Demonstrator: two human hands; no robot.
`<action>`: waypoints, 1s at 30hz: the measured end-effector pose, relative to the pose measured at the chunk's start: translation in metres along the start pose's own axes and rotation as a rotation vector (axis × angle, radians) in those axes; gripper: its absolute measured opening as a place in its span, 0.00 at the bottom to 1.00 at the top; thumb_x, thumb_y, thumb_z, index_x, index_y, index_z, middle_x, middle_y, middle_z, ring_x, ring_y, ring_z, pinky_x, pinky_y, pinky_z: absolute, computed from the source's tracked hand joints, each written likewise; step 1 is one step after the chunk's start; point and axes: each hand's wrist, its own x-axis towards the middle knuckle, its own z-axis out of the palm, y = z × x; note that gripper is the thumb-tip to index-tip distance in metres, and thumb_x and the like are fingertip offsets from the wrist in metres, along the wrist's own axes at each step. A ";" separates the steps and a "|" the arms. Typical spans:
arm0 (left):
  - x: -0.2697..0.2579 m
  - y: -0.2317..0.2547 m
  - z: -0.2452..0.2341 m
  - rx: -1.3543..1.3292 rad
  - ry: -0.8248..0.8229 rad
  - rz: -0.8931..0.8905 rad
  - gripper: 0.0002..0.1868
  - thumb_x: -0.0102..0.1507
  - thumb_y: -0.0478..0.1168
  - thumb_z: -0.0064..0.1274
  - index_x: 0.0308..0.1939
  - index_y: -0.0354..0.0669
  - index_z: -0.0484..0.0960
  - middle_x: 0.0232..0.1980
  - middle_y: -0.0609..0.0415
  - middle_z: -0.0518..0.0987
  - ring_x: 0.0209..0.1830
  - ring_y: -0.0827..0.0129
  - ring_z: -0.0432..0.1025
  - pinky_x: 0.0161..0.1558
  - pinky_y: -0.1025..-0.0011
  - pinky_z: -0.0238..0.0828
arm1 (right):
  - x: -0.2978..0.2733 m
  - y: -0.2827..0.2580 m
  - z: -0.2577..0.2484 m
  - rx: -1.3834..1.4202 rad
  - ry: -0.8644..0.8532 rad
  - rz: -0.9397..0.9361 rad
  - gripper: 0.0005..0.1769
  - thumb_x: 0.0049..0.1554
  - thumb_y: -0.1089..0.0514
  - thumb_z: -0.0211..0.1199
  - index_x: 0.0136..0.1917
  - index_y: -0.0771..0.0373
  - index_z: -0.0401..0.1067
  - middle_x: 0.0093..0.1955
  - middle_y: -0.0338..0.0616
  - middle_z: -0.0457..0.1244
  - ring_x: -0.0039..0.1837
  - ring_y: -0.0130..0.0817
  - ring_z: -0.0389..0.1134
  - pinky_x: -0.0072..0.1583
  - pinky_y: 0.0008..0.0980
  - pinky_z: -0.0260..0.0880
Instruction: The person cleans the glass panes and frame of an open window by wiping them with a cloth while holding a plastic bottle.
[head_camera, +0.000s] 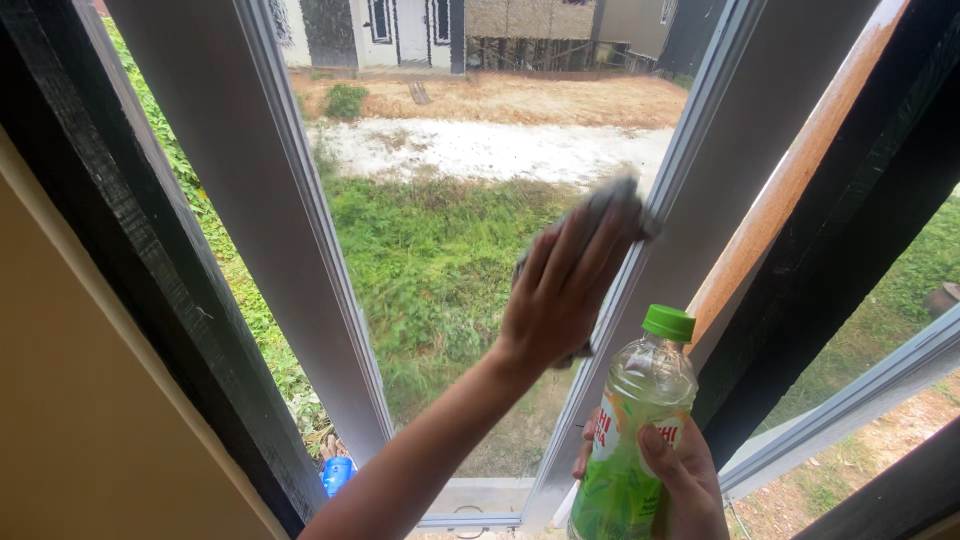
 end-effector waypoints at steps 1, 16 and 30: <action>0.023 -0.006 0.000 -0.001 0.000 0.001 0.24 0.78 0.38 0.39 0.80 0.50 0.66 0.84 0.52 0.52 0.84 0.55 0.49 0.84 0.55 0.38 | 0.000 0.000 0.002 0.001 0.001 -0.001 0.38 0.55 0.42 0.61 0.71 0.61 0.56 0.43 0.60 0.63 0.41 0.49 0.72 0.42 0.51 0.78; 0.021 -0.003 0.008 -0.028 0.011 -0.014 0.24 0.81 0.39 0.36 0.83 0.50 0.63 0.85 0.50 0.50 0.86 0.53 0.48 0.84 0.55 0.38 | 0.009 0.009 -0.001 -0.065 0.127 0.056 0.36 0.53 0.43 0.58 0.69 0.61 0.58 0.43 0.60 0.64 0.39 0.49 0.72 0.41 0.49 0.79; -0.125 0.009 0.015 -0.036 -0.130 0.009 0.27 0.75 0.38 0.40 0.80 0.49 0.64 0.84 0.51 0.51 0.85 0.53 0.45 0.83 0.55 0.33 | 0.013 0.024 0.002 -0.045 -0.045 0.002 0.31 0.58 0.47 0.58 0.67 0.68 0.60 0.45 0.60 0.66 0.42 0.48 0.73 0.43 0.46 0.77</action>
